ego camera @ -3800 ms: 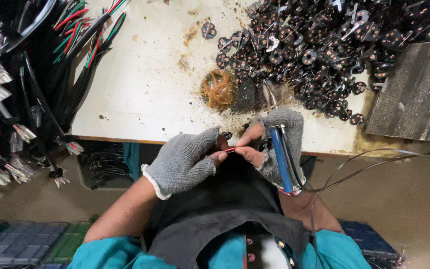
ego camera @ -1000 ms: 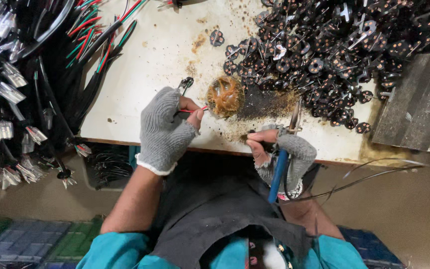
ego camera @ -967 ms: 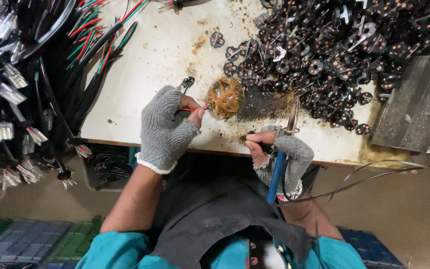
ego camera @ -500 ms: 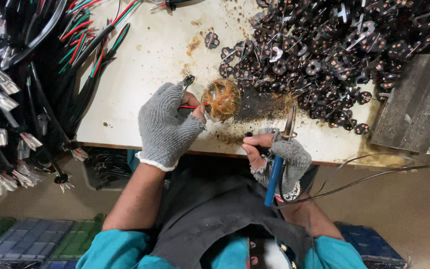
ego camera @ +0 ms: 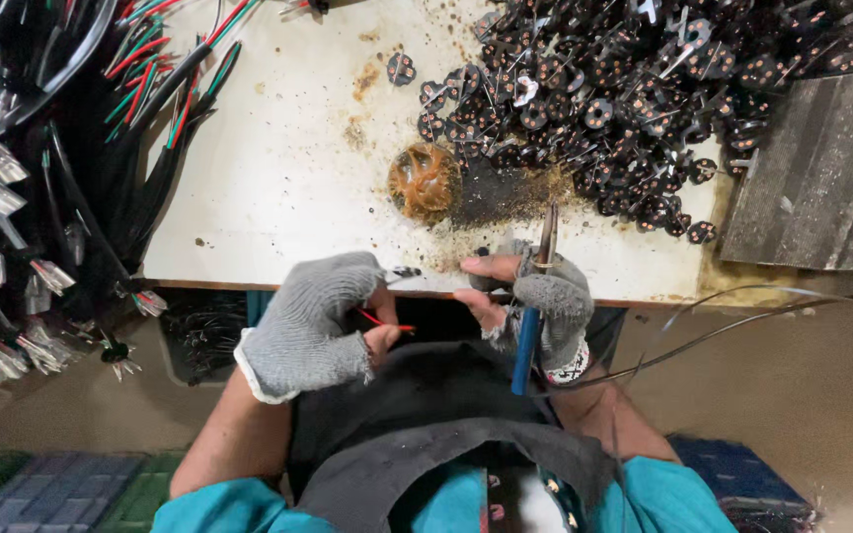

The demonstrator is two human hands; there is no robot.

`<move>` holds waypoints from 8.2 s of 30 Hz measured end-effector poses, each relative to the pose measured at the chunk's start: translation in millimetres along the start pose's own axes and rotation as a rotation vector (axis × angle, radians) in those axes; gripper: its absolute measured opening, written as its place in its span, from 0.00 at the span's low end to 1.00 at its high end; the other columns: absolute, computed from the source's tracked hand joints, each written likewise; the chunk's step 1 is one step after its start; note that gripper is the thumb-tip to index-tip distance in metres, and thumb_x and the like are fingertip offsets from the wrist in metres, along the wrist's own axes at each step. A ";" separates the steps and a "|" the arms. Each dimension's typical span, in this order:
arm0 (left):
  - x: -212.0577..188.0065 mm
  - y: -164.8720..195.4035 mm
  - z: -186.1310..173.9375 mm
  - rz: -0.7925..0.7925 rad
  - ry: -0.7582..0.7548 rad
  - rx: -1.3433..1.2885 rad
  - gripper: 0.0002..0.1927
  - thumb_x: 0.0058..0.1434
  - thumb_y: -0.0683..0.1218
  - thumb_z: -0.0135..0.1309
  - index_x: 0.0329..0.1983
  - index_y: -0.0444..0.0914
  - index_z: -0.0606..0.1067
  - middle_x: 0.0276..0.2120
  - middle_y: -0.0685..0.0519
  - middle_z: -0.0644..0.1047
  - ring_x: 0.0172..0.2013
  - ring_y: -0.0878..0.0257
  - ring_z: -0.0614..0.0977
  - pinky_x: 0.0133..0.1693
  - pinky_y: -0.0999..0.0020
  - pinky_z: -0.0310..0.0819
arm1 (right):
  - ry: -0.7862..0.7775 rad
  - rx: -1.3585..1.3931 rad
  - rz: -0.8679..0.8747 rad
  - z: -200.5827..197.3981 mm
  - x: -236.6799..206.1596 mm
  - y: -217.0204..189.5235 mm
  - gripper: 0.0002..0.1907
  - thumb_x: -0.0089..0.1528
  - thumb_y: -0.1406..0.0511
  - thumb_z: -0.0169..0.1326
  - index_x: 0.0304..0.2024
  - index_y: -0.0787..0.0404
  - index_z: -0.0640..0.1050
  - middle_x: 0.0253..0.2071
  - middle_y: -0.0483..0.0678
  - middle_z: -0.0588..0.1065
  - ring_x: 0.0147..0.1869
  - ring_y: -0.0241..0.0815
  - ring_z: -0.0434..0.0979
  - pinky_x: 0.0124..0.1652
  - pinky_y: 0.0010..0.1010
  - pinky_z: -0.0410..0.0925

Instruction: The person solders wires to electrical plug connectors at a workbench. They hold a wire and connector in one hand and a soldering iron in the other, touching the iron to the joint, dipping the iron in a wet sponge, and setting finished connectors onto a large pile of completed parts on the table.

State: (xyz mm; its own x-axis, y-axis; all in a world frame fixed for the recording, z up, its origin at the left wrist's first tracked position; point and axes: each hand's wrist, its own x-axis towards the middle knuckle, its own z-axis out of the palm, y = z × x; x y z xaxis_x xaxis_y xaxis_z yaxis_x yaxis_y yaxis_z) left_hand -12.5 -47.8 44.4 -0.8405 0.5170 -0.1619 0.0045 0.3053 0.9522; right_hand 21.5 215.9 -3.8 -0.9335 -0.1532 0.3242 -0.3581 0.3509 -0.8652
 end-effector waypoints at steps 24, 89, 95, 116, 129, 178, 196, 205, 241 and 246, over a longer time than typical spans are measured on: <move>21.6 -17.9 35.5 0.200 0.158 0.268 0.14 0.47 0.43 0.65 0.34 0.42 0.73 0.37 0.51 0.78 0.39 0.50 0.81 0.40 0.58 0.77 | -0.206 -0.326 0.075 2.9 21.1 -15.5 0.07 0.58 0.67 0.65 0.38 0.56 0.81 0.39 0.48 0.82 0.34 0.50 0.79 0.35 0.40 0.70; 30.4 -11.3 46.6 0.113 0.301 0.441 0.08 0.53 0.44 0.64 0.32 0.43 0.74 0.35 0.52 0.76 0.34 0.52 0.81 0.34 0.58 0.75 | -0.560 -0.366 0.309 -8.3 -28.1 13.2 0.10 0.61 0.56 0.58 0.29 0.52 0.83 0.24 0.42 0.79 0.27 0.43 0.80 0.31 0.37 0.71; 30.4 -12.5 47.7 0.104 0.306 0.465 0.08 0.54 0.44 0.64 0.35 0.43 0.77 0.35 0.52 0.77 0.34 0.52 0.81 0.33 0.58 0.75 | -0.351 -0.498 -0.232 -14.6 -32.5 15.6 0.11 0.54 0.57 0.63 0.38 0.50 0.85 0.29 0.44 0.77 0.33 0.51 0.79 0.34 0.44 0.69; 30.7 -10.0 45.9 0.096 0.277 0.458 0.11 0.47 0.44 0.65 0.31 0.44 0.74 0.34 0.52 0.75 0.33 0.52 0.80 0.33 0.57 0.73 | -0.733 -0.221 0.566 -8.5 -22.7 8.3 0.22 0.63 0.53 0.54 0.16 0.50 0.81 0.16 0.39 0.78 0.22 0.37 0.80 0.29 0.32 0.70; 29.9 -13.3 48.1 0.128 0.307 0.440 0.11 0.51 0.44 0.64 0.36 0.44 0.76 0.35 0.52 0.76 0.33 0.52 0.80 0.33 0.58 0.74 | -0.640 -0.323 0.285 -7.3 -35.6 19.6 0.19 0.63 0.56 0.56 0.17 0.50 0.80 0.14 0.38 0.76 0.18 0.37 0.76 0.23 0.33 0.67; 31.0 -12.9 48.7 0.130 0.303 0.473 0.07 0.53 0.45 0.63 0.33 0.44 0.76 0.34 0.52 0.76 0.32 0.52 0.81 0.31 0.58 0.74 | -0.018 -0.530 0.191 -30.4 20.8 -20.8 0.10 0.59 0.74 0.63 0.43 0.60 0.84 0.36 0.48 0.79 0.36 0.45 0.76 0.38 0.34 0.68; 32.7 -13.7 50.6 0.132 0.289 0.501 0.08 0.52 0.45 0.63 0.32 0.44 0.74 0.33 0.52 0.75 0.32 0.51 0.80 0.31 0.57 0.73 | -0.141 -0.617 0.199 -8.3 35.1 -27.1 0.09 0.54 0.65 0.65 0.37 0.53 0.82 0.34 0.49 0.78 0.39 0.53 0.78 0.39 0.42 0.70; 31.5 -13.1 49.9 0.137 0.306 0.487 0.08 0.53 0.45 0.63 0.32 0.44 0.75 0.33 0.52 0.75 0.31 0.52 0.80 0.31 0.57 0.73 | -0.319 -0.701 -0.169 -15.7 34.3 -30.0 0.10 0.59 0.64 0.61 0.44 0.52 0.82 0.38 0.49 0.77 0.38 0.53 0.76 0.36 0.43 0.67; -10.0 5.9 9.9 -0.178 0.000 0.411 0.19 0.52 0.51 0.65 0.46 0.41 0.79 0.36 0.48 0.78 0.36 0.45 0.82 0.35 0.55 0.75 | -0.109 -0.105 -0.029 -16.7 34.1 -27.6 0.19 0.53 0.67 0.72 0.40 0.56 0.75 0.40 0.49 0.81 0.50 0.50 0.77 0.50 0.41 0.71; -9.7 24.6 -16.2 -0.190 0.021 0.580 0.10 0.56 0.51 0.62 0.40 0.46 0.83 0.30 0.51 0.78 0.32 0.50 0.81 0.32 0.56 0.73 | 0.031 -0.003 0.341 -13.3 29.0 -33.3 0.18 0.53 0.66 0.71 0.46 0.57 0.83 0.43 0.52 0.76 0.47 0.49 0.77 0.45 0.37 0.71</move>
State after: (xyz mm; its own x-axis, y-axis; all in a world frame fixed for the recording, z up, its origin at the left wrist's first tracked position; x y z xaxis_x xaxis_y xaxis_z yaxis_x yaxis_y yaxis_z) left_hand -13.0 -58.3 73.7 -0.8663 0.3967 -0.3038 0.1430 0.7794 0.6099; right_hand 6.2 212.1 39.5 -0.9996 0.0012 0.0279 -0.0253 0.3802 -0.9246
